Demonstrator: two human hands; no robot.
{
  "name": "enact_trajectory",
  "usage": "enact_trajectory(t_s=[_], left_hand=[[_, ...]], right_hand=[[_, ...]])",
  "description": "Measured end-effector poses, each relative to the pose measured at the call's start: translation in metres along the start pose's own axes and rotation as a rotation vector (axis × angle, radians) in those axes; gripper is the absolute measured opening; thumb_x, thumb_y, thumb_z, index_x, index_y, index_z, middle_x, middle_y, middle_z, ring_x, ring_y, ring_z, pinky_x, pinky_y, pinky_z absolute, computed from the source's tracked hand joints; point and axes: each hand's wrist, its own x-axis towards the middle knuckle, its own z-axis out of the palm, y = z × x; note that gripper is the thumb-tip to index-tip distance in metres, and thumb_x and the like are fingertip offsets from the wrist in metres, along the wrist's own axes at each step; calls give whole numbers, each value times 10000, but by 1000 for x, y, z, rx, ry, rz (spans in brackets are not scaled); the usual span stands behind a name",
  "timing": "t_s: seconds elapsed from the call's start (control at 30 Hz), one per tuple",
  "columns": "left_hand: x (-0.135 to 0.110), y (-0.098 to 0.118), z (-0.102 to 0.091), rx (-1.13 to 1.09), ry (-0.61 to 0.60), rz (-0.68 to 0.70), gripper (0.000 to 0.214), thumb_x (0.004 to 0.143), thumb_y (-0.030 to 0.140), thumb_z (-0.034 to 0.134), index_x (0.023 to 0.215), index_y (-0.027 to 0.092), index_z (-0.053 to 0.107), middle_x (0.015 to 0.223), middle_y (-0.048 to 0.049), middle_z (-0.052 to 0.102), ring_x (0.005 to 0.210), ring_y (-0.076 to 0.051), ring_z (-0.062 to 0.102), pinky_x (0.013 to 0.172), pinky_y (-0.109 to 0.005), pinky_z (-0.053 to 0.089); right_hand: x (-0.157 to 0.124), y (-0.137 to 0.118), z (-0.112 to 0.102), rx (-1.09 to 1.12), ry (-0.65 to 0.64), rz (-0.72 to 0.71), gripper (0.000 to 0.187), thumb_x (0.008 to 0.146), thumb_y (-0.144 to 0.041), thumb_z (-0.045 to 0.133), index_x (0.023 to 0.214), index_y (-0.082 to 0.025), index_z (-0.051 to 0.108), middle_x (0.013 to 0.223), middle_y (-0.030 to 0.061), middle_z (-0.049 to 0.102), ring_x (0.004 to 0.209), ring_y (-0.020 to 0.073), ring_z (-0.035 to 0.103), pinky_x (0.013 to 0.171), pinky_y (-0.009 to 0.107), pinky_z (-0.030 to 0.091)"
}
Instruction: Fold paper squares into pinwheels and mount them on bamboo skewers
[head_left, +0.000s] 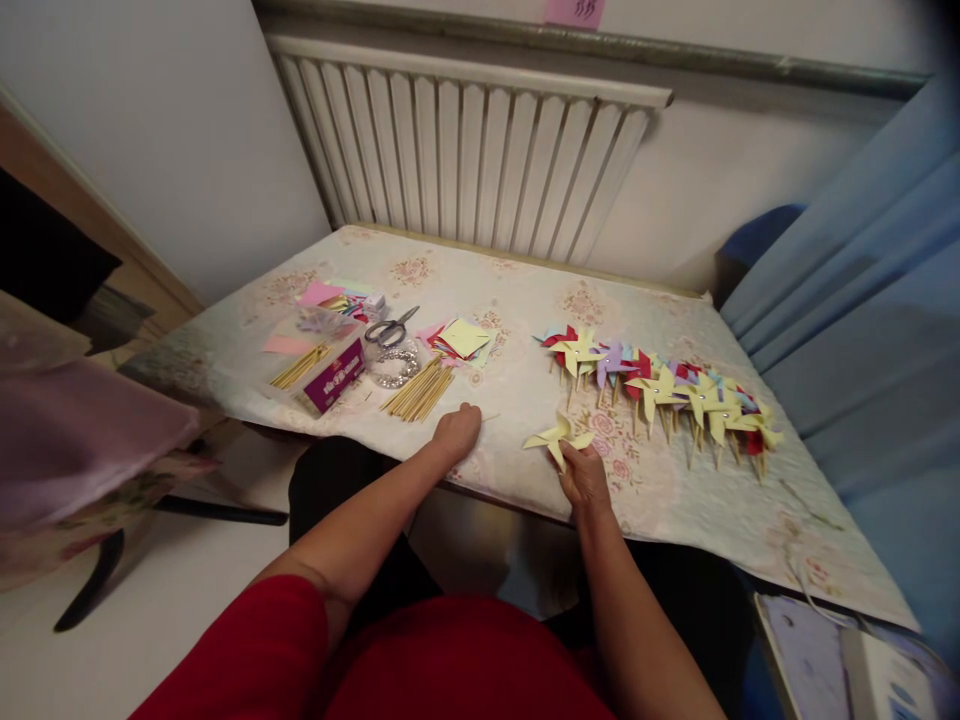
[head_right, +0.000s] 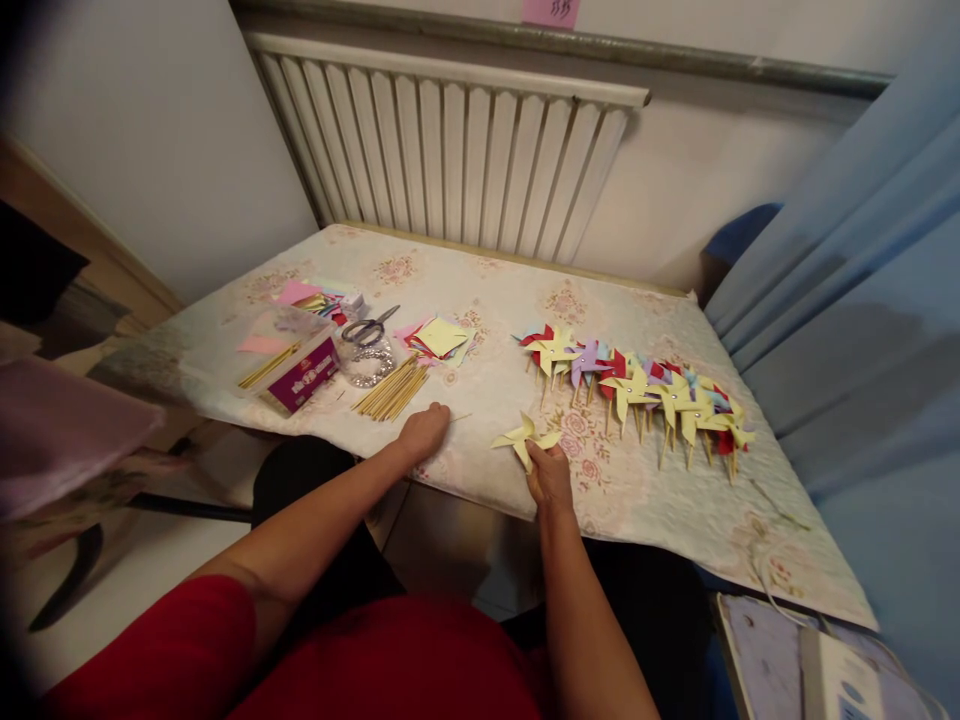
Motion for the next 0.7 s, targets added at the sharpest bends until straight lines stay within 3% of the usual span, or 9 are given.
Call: enact_trajectory(t_s=[0.27,0.53,0.7], left_hand=[[8,1,-3,-144,24,-213,279,890,184,379,1075,123,580,1033,-167,675,971,-229,644,760,-306,466],[8,3,-7,-190,63,-304,325,901,343,419,1103,129,557,1065,-177,671,1019,-262,639,785,-331,470],[12,13,-9,-112,6,-250,304,893,193,379,1121,95,555,1124,-210,648,1037,-278,638,801,-349,473]], right_hand=[[0,-1,0,1,-31,-9,368,579,-169,795,905,-174,624,799,-25,711,671,117,664,582,198,571],[-1,-3,2,19,-20,-2,376,562,-158,800,898,-167,632,800,-21,717,654,111,662,577,192,570],[-1,-3,2,24,-9,-8,372,565,-153,788,902,-176,633,750,-35,704,653,128,665,570,213,576]])
